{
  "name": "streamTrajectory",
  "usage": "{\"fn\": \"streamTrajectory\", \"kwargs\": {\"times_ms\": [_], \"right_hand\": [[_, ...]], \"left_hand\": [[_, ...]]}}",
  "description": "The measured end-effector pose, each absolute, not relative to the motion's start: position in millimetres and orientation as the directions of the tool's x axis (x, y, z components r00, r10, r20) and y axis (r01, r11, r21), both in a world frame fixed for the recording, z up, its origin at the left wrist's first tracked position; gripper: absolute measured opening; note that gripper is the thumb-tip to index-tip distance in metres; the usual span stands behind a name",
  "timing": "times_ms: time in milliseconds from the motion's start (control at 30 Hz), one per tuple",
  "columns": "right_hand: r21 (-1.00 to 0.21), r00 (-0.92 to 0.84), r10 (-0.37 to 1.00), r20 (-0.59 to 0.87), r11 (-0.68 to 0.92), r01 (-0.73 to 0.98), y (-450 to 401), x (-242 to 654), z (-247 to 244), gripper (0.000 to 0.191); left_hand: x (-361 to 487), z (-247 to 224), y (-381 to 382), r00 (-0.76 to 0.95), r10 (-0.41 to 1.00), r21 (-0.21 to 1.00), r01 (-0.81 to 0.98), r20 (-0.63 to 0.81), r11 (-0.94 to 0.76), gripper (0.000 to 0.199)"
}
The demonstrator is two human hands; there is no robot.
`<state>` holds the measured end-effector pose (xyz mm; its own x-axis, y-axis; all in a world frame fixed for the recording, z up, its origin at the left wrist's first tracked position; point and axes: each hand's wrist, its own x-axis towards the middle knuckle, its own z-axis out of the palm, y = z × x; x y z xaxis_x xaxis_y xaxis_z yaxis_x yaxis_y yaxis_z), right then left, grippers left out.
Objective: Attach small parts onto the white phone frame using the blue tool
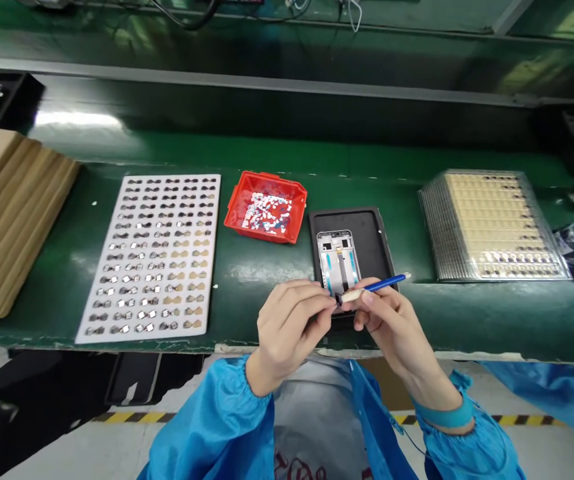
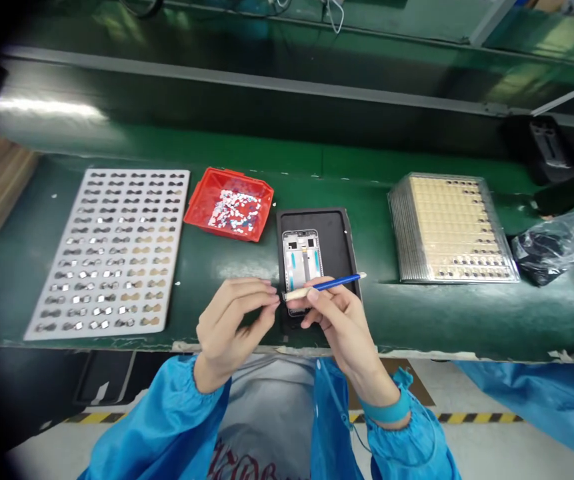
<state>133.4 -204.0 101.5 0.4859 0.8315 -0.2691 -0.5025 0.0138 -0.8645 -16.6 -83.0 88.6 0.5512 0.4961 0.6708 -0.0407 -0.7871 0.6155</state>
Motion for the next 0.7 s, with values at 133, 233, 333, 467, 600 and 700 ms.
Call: {"fn": "streamTrajectory", "kwargs": {"times_ms": [133, 233, 333, 467, 600, 700], "right_hand": [[-0.999, 0.672, 0.74, -0.031, -0.027, -0.016, -188.4, 175.4, 98.8, 0.03], [-0.918, 0.579, 0.801, 0.151, -0.104, 0.383, -168.0, 212.2, 94.4, 0.023], [-0.801, 0.403, 0.9, 0.168, -0.114, 0.588, -150.7, 232.4, 89.3, 0.021], [-0.627, 0.266, 0.946, 0.183, -0.096, 0.773, -142.7, 236.5, 86.8, 0.019], [-0.465, 0.178, 0.962, 0.205, -0.065, 0.883, -143.9, 235.9, 91.2, 0.02], [-0.368, 0.145, 0.975, 0.167, -0.075, 0.927, -143.2, 236.0, 96.3, 0.022]], "left_hand": [[-4.6, 75.5, -75.5, 0.684, 0.465, 0.63, 0.011, 0.562, -0.777, 0.011], [3.0, 59.8, -71.3, 0.795, 0.376, 0.549, 0.066, 0.475, -0.833, 0.015], [6.8, 48.8, -71.2, 0.827, 0.351, 0.479, 0.115, 0.44, -0.87, 0.019], [7.8, 47.7, -73.9, 0.814, 0.358, 0.46, 0.127, 0.458, -0.879, 0.022], [8.4, 50.7, -74.8, 0.826, 0.36, 0.492, 0.117, 0.435, -0.863, 0.021], [8.6, 50.8, -75.1, 0.823, 0.365, 0.5, 0.116, 0.435, -0.858, 0.02]]}}
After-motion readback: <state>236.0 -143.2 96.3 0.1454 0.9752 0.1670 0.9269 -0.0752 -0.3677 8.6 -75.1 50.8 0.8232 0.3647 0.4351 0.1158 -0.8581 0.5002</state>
